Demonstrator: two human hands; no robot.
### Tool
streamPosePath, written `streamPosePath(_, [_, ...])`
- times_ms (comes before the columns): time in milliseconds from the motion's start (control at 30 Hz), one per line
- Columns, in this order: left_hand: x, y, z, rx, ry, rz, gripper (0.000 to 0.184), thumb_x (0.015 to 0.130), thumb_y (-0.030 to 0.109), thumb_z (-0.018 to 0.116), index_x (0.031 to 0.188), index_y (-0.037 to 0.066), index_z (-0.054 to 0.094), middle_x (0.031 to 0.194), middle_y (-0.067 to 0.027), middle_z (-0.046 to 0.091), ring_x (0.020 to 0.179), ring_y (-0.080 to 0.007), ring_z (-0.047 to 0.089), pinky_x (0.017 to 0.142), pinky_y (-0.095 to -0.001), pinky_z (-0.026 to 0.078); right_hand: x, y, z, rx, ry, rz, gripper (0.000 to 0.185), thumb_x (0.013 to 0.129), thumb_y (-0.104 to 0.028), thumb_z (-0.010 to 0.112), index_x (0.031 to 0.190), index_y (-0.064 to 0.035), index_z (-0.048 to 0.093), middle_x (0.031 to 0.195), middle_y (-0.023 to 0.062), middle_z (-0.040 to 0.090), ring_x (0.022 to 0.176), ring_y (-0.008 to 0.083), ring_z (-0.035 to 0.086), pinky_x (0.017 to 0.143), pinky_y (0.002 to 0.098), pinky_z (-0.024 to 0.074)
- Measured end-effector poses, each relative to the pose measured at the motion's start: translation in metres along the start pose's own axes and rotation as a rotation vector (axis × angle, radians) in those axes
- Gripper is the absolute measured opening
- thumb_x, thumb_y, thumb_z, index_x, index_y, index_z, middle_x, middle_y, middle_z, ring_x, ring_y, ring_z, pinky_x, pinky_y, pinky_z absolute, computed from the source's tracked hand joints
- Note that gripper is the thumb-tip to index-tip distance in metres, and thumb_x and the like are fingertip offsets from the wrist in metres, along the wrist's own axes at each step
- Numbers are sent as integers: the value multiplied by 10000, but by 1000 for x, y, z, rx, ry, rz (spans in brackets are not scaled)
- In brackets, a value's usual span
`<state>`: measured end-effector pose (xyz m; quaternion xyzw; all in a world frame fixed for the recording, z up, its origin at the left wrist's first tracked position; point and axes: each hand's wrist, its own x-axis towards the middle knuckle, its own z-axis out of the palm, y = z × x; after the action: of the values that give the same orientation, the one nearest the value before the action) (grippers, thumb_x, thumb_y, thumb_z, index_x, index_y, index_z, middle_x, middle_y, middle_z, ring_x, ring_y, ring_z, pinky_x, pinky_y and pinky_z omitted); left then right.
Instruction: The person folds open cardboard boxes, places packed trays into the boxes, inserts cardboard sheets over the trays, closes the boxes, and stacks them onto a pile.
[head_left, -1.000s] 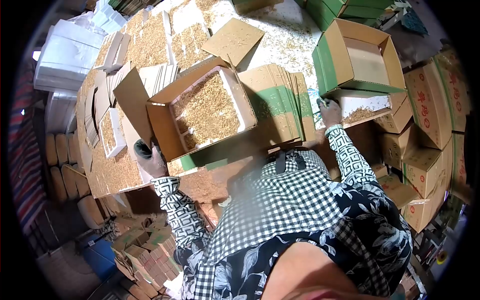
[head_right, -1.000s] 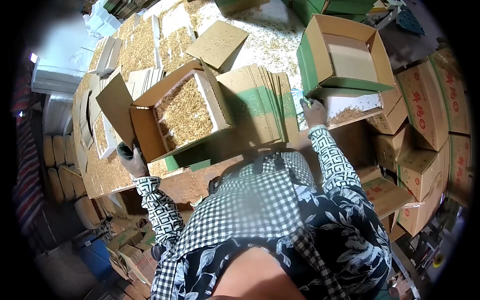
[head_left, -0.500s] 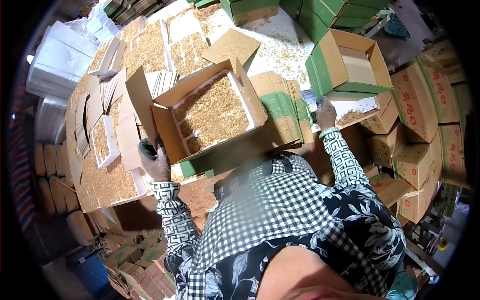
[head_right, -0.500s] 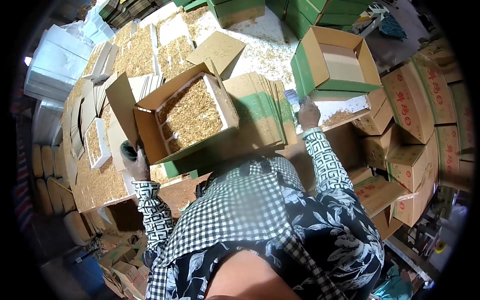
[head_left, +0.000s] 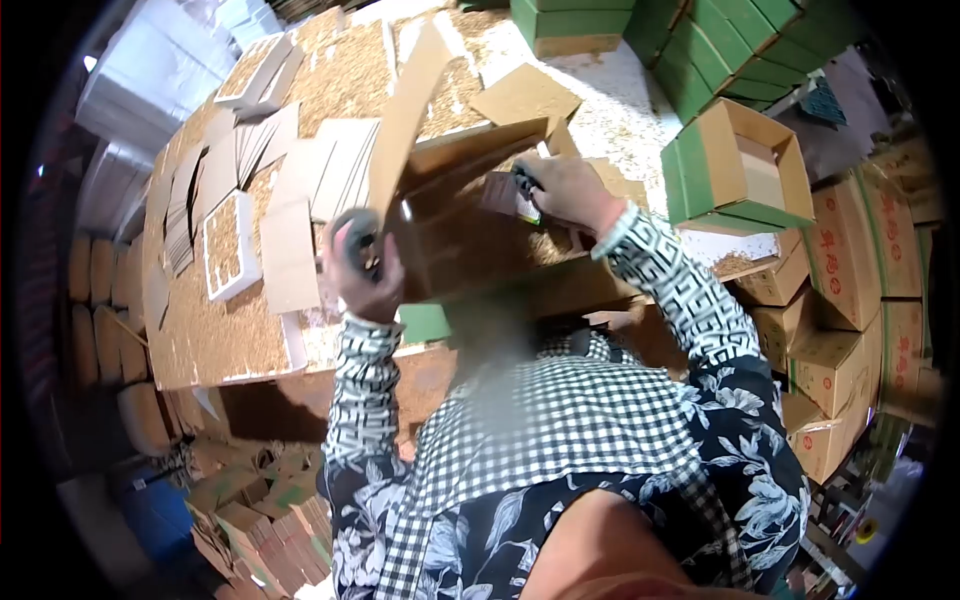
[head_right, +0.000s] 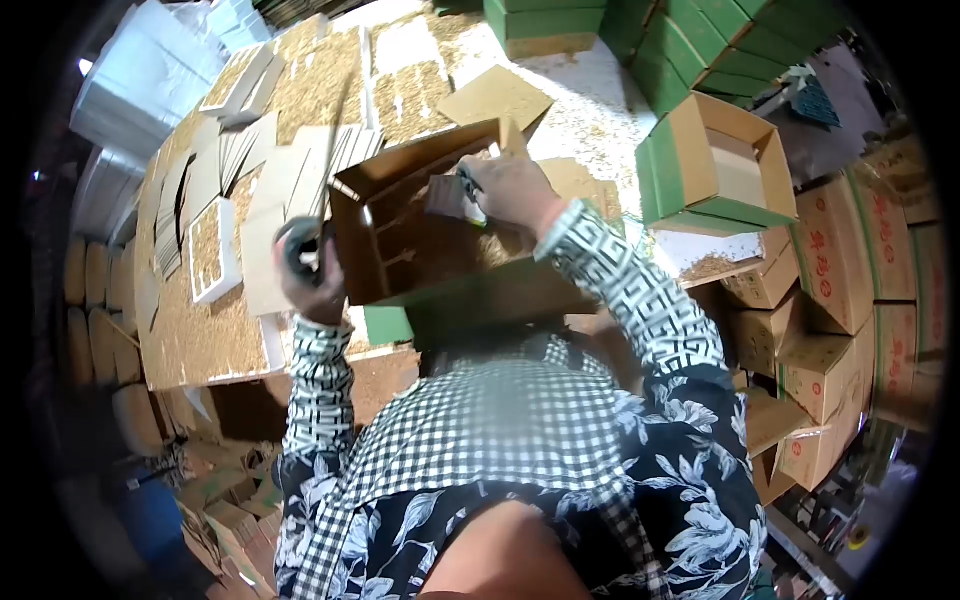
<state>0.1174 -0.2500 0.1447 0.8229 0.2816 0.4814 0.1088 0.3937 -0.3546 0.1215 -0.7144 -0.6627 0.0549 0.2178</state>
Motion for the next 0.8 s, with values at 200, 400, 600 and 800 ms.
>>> streamPosePath(200, [15,-8,6,-225,37,-64,323,704,5,660,1013,16,565,989,-175,586,902,-331,584,803,-403,477,-14,-5,-75,1186,29,464,258,913,-118,471,1141,-4,511,868,82,624,599,131,637,433,212,425])
streamPosePath(400, [35,14,11,164,-741,441,220,702,131,680,907,123,601,985,-69,609,866,-264,599,774,-390,484,-98,89,-79,1309,458,578,264,966,-252,438,1019,-5,517,955,161,642,556,80,442,475,195,359])
streamPosePath(600, [11,7,43,120,-1422,459,250,763,230,679,979,121,617,1081,-107,592,1038,-274,581,854,-424,471,-171,195,44,772,521,1177,262,906,-169,540,1071,33,556,823,154,606,612,265,642,506,343,505])
streamPosePath(800, [71,18,45,-130,-1152,51,316,791,331,682,814,26,601,832,-130,547,795,-299,563,725,-411,463,-151,157,23,-301,142,873,459,852,-248,601,1225,-6,488,992,266,627,938,373,612,788,421,510])
